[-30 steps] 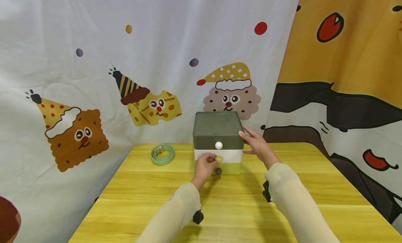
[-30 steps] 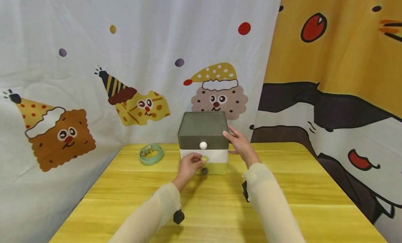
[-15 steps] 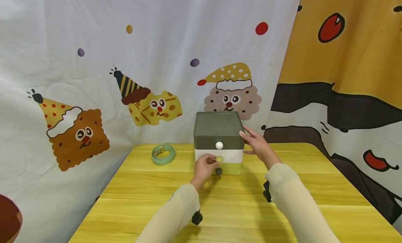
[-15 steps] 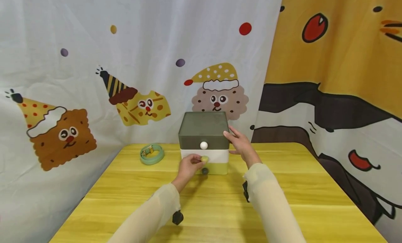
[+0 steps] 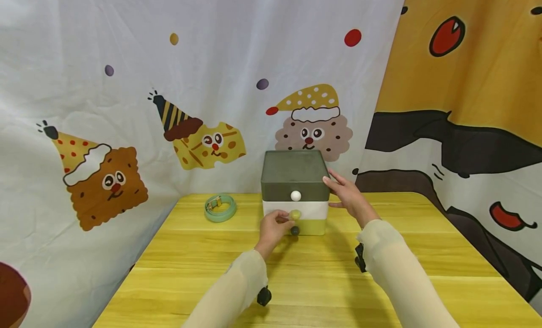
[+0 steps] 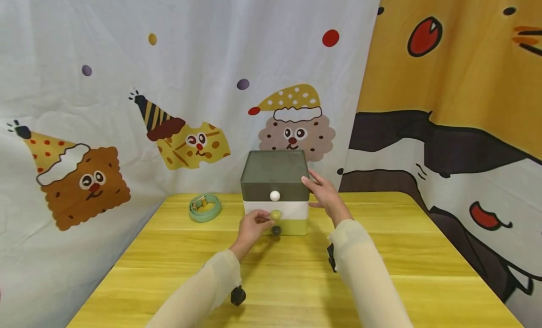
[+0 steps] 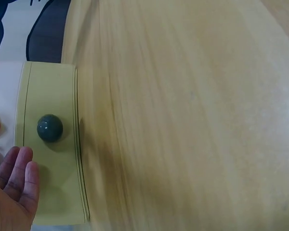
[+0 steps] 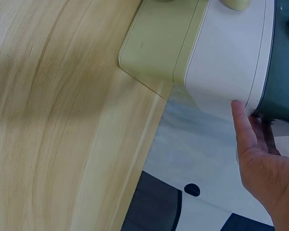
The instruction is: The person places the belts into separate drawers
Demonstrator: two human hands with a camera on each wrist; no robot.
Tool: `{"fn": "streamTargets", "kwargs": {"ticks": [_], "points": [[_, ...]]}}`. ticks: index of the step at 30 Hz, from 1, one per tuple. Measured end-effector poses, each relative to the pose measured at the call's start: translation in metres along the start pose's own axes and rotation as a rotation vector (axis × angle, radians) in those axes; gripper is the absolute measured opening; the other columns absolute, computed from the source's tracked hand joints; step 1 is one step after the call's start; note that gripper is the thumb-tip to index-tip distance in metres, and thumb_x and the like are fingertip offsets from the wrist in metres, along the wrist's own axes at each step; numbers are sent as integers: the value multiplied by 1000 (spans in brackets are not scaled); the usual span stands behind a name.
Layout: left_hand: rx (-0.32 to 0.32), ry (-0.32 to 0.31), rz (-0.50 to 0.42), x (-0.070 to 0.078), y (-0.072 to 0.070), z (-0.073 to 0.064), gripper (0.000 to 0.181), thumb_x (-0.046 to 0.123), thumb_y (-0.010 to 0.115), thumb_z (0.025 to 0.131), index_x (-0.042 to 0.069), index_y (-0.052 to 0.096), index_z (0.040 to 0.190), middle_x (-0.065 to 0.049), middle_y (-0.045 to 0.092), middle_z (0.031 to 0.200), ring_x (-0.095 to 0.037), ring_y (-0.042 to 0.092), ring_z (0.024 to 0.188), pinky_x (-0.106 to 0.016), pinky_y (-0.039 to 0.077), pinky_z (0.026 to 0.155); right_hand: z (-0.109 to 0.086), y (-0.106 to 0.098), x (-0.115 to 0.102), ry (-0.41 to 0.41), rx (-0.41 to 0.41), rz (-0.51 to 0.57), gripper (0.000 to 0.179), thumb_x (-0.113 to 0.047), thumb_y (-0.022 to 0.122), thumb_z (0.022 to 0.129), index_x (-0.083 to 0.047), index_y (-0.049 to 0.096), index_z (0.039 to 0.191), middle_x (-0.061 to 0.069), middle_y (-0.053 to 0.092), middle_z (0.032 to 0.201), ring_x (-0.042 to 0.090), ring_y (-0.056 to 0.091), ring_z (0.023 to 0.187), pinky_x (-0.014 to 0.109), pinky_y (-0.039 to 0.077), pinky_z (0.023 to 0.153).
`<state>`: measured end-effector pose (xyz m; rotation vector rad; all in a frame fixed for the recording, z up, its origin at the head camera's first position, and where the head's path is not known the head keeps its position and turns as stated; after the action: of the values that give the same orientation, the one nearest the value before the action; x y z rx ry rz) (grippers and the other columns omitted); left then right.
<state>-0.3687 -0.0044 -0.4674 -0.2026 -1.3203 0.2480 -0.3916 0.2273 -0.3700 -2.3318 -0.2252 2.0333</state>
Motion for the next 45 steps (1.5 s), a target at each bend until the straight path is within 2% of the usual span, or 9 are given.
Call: {"fn": "streamTargets", "kwargs": {"ticks": [13, 19, 27, 32, 45], "points": [[19, -33, 17, -9, 5, -6, 21, 9, 83, 80, 3, 71, 96, -5, 69, 87, -17, 63, 82, -29, 52, 71, 1, -1, 2, -12, -9, -21, 69, -48, 52, 101, -38, 15, 158, 6, 9, 165, 34, 24, 147, 57, 39, 105], [28, -21, 43, -15, 7, -9, 21, 10, 84, 79, 3, 71, 95, -4, 69, 87, -15, 62, 81, -31, 52, 73, 2, -1, 2, -7, -5, -19, 70, -49, 54, 100, -38, 16, 158, 6, 10, 165, 34, 25, 146, 56, 40, 104], [37, -13, 33, -20, 10, -12, 25, 8, 83, 79, -3, 71, 97, -11, 70, 90, -17, 62, 81, -33, 52, 75, 2, -1, 1, -3, 0, -9, 69, -48, 53, 101, -38, 16, 158, 4, 7, 166, 33, 23, 147, 57, 38, 105], [33, -12, 37, -24, 11, -13, 25, 8, 84, 78, -4, 71, 96, -9, 69, 87, -18, 62, 79, -34, 52, 74, 2, -1, 2, -8, -2, -8, 70, -48, 53, 101, -38, 15, 158, 6, 8, 166, 34, 23, 147, 57, 38, 106], [35, -71, 28, -32, 21, -12, 21, 9, 83, 79, 0, 72, 94, -5, 69, 84, -16, 62, 76, -31, 52, 70, 1, -2, 3, -10, 0, -4, 72, -49, 55, 99, -37, 16, 158, 6, 8, 166, 34, 22, 147, 56, 38, 106]]}}
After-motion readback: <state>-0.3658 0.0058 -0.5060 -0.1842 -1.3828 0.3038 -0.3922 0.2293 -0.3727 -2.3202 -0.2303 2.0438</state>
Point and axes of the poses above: each hand's wrist, its own z-axis towards the middle knuckle, its own y-axis out of the palm, x = y × z, the point moved 2 cm from there along z, towards the middle knuckle
